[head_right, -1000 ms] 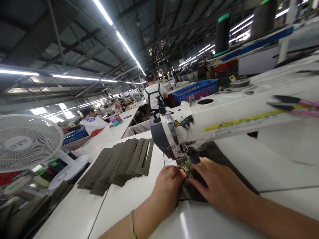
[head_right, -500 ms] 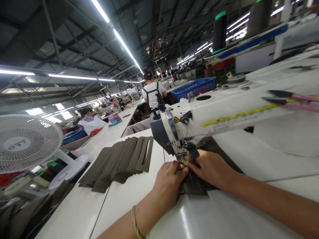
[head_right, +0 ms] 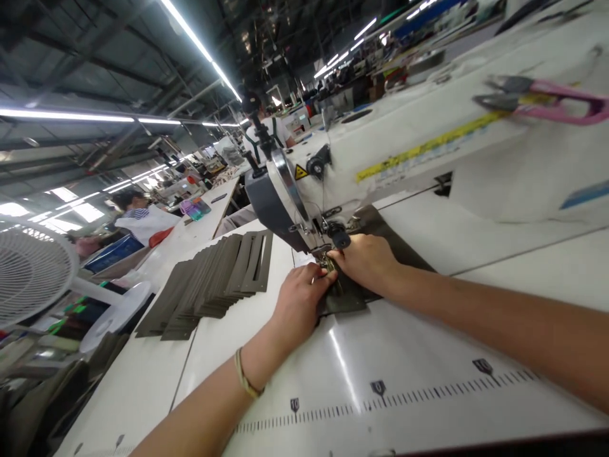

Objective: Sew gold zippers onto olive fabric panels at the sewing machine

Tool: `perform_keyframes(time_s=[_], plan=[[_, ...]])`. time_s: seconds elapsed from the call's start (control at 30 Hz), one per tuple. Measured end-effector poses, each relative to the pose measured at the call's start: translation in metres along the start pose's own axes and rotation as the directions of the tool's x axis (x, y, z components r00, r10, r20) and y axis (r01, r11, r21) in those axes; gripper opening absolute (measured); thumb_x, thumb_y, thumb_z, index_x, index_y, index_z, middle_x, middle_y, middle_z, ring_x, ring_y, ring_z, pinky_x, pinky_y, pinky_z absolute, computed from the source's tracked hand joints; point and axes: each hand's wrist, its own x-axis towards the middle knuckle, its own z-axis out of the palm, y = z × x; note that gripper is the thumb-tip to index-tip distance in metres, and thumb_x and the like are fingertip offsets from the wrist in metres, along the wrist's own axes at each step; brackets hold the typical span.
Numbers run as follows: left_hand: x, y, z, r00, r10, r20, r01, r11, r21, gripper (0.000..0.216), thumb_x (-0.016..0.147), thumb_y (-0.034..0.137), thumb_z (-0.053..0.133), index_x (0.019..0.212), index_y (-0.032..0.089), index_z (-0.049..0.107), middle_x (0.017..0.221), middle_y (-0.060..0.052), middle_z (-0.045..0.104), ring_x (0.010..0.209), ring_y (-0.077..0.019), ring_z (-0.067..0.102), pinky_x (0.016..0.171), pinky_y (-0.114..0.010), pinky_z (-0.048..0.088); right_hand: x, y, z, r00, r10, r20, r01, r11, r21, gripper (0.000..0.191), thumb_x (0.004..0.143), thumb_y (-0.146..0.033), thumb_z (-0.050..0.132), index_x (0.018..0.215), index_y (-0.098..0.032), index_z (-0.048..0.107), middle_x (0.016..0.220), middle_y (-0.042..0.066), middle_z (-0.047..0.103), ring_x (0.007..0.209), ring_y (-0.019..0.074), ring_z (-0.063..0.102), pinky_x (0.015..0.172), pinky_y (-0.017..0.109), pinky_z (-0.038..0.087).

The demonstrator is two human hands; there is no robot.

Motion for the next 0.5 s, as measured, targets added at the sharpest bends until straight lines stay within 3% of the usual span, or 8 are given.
perform_keyframes(time_s=[0.1,0.2,0.23,0.5], plan=[[-0.011,0.004,0.001,0.999,-0.019,-0.041,0.016,0.998,-0.067,0.029,0.091,0.009,0.055,0.12,0.011,0.061,0.113,-0.012,0.065,0.106,-0.0254,0.063,0.104,-0.047,0.047,-0.024,0.006,-0.004,0.965,-0.246,-0.095,0.253,0.965,0.072,0.026,0.093,-0.022,0.048,0.101,-0.013,0.071,0.104,0.016,0.071,0.095,0.0268,0.068,0.081,0.039,0.054],[-0.021,0.009,0.004,0.992,-0.016,-0.122,0.0,0.992,-0.13,0.023,0.093,0.011,0.054,0.114,0.011,0.063,0.119,-0.013,0.066,0.11,-0.0241,0.063,0.105,-0.043,0.048,-0.052,0.01,-0.006,0.806,-0.519,-0.285,0.564,0.819,0.103,0.03,0.093,-0.02,0.047,0.113,-0.012,0.068,0.116,0.014,0.069,0.105,0.0256,0.065,0.092,0.043,0.054],[-0.023,0.01,0.005,0.99,-0.005,-0.143,-0.015,0.99,-0.141,0.021,0.094,0.012,0.054,0.112,0.013,0.065,0.119,-0.012,0.067,0.109,-0.0239,0.064,0.103,-0.043,0.05,-0.059,0.011,-0.006,0.775,-0.549,-0.314,0.601,0.793,0.098,0.031,0.094,-0.021,0.046,0.115,-0.01,0.067,0.116,0.015,0.07,0.105,0.0259,0.066,0.091,0.044,0.055],[-0.022,0.007,0.006,0.969,0.094,-0.228,-0.124,0.984,-0.125,0.019,0.097,0.013,0.052,0.106,0.011,0.068,0.111,-0.012,0.071,0.104,-0.024,0.067,0.099,-0.041,0.054,-0.062,0.005,-0.009,0.768,-0.559,-0.312,0.613,0.783,0.107,0.031,0.09,-0.016,0.048,0.113,-0.007,0.066,0.113,0.016,0.071,0.101,0.0254,0.068,0.089,0.041,0.058]])
